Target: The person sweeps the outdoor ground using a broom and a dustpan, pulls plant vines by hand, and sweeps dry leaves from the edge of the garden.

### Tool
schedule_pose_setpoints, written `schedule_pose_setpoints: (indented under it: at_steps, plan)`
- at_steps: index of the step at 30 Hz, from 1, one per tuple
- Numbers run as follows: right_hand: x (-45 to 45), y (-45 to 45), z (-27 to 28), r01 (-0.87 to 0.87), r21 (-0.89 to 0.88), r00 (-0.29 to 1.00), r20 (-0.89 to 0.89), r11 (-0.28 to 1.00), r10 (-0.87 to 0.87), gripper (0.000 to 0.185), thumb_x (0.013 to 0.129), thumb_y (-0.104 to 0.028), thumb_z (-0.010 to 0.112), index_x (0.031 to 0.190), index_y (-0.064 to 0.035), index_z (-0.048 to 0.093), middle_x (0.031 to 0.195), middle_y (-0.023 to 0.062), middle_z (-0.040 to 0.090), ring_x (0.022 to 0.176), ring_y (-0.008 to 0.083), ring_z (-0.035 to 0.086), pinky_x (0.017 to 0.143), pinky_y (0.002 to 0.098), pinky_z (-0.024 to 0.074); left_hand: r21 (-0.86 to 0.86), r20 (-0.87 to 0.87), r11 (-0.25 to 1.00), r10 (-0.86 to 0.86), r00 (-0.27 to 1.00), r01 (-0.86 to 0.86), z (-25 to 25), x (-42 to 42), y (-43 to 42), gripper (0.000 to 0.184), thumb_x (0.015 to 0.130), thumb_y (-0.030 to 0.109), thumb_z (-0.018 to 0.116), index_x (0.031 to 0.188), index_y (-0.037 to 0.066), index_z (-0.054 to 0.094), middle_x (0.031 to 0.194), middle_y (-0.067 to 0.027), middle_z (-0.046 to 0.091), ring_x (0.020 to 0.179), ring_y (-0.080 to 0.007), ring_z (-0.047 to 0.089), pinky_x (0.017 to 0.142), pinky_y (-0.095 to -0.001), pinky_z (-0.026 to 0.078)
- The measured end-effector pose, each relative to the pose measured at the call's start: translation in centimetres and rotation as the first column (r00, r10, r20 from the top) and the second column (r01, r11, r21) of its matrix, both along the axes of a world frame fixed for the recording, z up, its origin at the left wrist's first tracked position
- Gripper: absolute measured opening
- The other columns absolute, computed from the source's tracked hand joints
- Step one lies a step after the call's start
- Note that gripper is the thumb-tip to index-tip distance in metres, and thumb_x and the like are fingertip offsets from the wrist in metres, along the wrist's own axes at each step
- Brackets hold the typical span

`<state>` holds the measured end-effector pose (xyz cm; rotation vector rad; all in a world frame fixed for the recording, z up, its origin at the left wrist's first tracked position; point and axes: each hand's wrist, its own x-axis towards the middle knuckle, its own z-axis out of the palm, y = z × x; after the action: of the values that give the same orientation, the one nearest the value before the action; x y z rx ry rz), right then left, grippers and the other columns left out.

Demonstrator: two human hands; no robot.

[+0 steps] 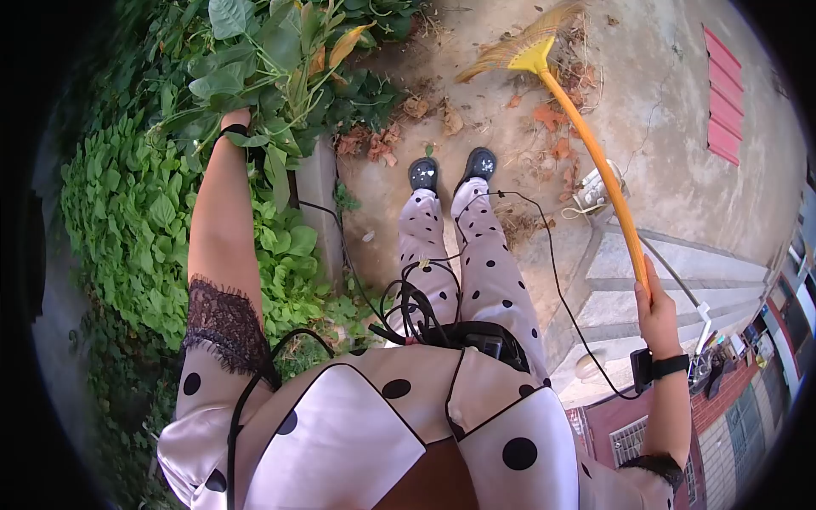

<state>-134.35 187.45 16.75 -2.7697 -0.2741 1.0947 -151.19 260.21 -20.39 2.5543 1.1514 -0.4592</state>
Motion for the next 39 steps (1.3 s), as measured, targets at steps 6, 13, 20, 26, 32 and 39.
schedule_pose_setpoints:
  at_steps: [6, 13, 20, 26, 32, 39]
  plan:
    - [-1.0, 2.4, 2.7, -0.115, 0.008, 0.922, -0.371, 0.993, 0.110, 0.043, 0.087, -0.021, 0.049, 0.128, -0.0120, 0.040, 0.061, 0.0132, 0.052, 0.052, 0.0231, 0.050, 0.054, 0.0295, 0.0420, 0.038, -0.288, 0.952, -0.281, 0.916, 0.304, 3.9, 1.2, -1.5, 0.046, 0.082, 0.034, 0.043, 0.122, 0.011, 0.042, 0.124, -0.0156, 0.045, 0.114, -0.0309, 0.042, 0.092, -0.0397, 0.037]
    - [-1.8, 9.5, -10.4, -0.669, 0.289, 0.540, -0.445, 0.685, 0.715, 0.038, 0.085, -0.034, 0.047, 0.121, -0.0248, 0.047, 0.063, 0.0159, 0.057, 0.058, 0.0342, 0.056, 0.056, 0.0418, 0.0454, -0.022, -0.465, 0.996, -0.091, 0.880, 0.091, 1.5, 0.9, -1.1, 0.033, 0.080, 0.028, 0.047, 0.109, 0.013, 0.053, 0.113, -0.0123, 0.054, 0.100, -0.0276, 0.054, 0.082, -0.0374, 0.044]
    - [1.5, 21.0, -24.0, -0.883, 0.084, 0.354, -0.528, 0.462, 0.772, 0.038, 0.082, -0.037, 0.051, 0.120, -0.0297, 0.049, 0.099, 0.0085, 0.060, 0.088, 0.0288, 0.057, 0.076, 0.0378, 0.0446, 0.059, -0.380, 0.985, -0.127, 0.916, 0.161, 1.5, -0.9, -2.4, 0.031, 0.081, 0.024, 0.048, 0.110, 0.015, 0.054, 0.113, -0.0094, 0.055, 0.103, -0.0267, 0.052, 0.083, -0.0384, 0.043]
    - [12.5, 14.7, -23.9, -0.759, -0.040, 0.583, -0.485, 0.650, 0.652, 0.038, 0.080, -0.036, 0.054, 0.117, -0.0246, 0.052, 0.098, 0.0130, 0.061, 0.092, 0.0271, 0.057, 0.082, 0.0330, 0.0427, 0.126, -0.153, 0.987, -0.077, 0.985, 0.097, 2.5, -1.7, -4.4, 0.038, 0.085, 0.030, 0.035, 0.109, 0.009, 0.056, 0.110, -0.0149, 0.055, 0.100, -0.0335, 0.052, 0.083, -0.0419, 0.043]
    - [16.3, 4.7, -17.6, -0.161, -0.263, 0.867, -0.498, 0.951, 0.009, 0.035, 0.083, -0.029, 0.057, 0.117, -0.0267, 0.054, 0.052, -0.0021, 0.036, 0.039, 0.0094, 0.031, 0.037, 0.0261, 0.0315, 0.095, -0.187, 0.994, 0.076, 0.979, -0.059, 1.2, -1.0, -3.5, 0.039, 0.085, 0.033, 0.037, 0.108, 0.009, 0.057, 0.110, -0.0142, 0.056, 0.100, -0.0333, 0.053, 0.081, -0.0408, 0.043]
    - [11.8, -4.8, -10.2, 0.298, -0.253, 0.866, -0.334, 0.920, -0.372, 0.037, 0.088, -0.030, 0.048, 0.124, -0.0204, 0.047, 0.049, -0.0037, 0.035, 0.035, 0.0061, 0.032, 0.032, 0.0230, 0.0290, 0.136, -0.543, 0.953, -0.156, 0.825, 0.270, 4.4, 0.5, -1.5, 0.039, 0.082, 0.033, 0.048, 0.118, 0.016, 0.049, 0.121, -0.0090, 0.049, 0.109, -0.0286, 0.048, 0.089, -0.0390, 0.041]
